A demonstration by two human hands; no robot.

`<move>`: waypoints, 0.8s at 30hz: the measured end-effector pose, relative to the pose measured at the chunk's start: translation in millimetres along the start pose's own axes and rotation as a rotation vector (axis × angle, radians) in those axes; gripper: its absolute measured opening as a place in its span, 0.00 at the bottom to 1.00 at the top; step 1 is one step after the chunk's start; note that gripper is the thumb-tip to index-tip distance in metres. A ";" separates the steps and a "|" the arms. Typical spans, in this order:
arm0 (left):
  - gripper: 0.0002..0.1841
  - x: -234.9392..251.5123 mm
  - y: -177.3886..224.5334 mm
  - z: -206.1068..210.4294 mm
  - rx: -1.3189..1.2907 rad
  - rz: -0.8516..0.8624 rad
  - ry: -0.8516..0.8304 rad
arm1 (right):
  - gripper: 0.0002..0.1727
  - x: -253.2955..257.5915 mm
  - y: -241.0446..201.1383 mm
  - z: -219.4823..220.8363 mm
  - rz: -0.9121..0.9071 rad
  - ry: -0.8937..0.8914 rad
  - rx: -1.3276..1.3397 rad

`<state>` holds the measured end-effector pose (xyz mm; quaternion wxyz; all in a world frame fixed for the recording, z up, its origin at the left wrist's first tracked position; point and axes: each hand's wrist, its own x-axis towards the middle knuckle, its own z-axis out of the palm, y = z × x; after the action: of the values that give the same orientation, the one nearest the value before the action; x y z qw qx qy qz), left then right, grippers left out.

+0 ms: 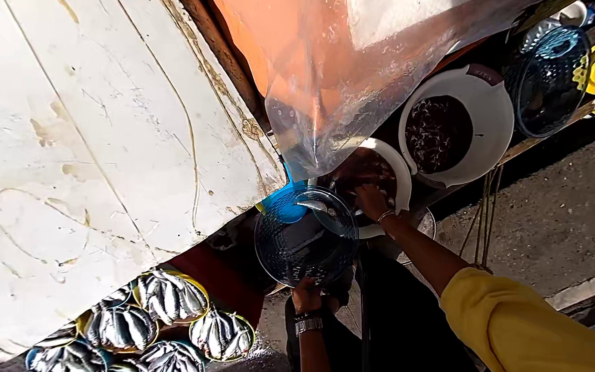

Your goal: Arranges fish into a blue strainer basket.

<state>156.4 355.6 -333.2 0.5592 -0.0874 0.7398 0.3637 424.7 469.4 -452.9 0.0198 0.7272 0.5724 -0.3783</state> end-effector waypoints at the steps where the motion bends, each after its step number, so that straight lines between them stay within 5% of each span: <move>1: 0.20 0.2 -1.2 0.8 -0.001 0.004 0.005 | 0.19 2.8 -1.6 7.7 0.020 -0.037 -0.011; 7: 0.21 2.3 -0.2 2.0 -0.018 0.026 0.018 | 0.21 14.9 -3.1 -5.2 0.259 -0.326 0.254; 14: 0.20 9.2 -4.7 -0.4 -0.027 0.026 0.027 | 0.17 -53.1 -62.3 -78.9 0.099 0.045 0.203; 18: 0.19 8.6 -6.2 1.3 -0.026 0.024 0.021 | 0.19 -54.2 -110.4 -38.3 -0.244 0.267 -0.005; 24: 0.17 7.7 -6.2 3.3 -0.024 0.033 -0.020 | 0.15 -18.3 -151.0 1.4 -0.110 -0.255 -0.122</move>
<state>159.5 355.4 -343.2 0.5593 -0.0782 0.7312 0.3827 294.9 505.7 -382.3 0.1158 0.6381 0.6262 -0.4326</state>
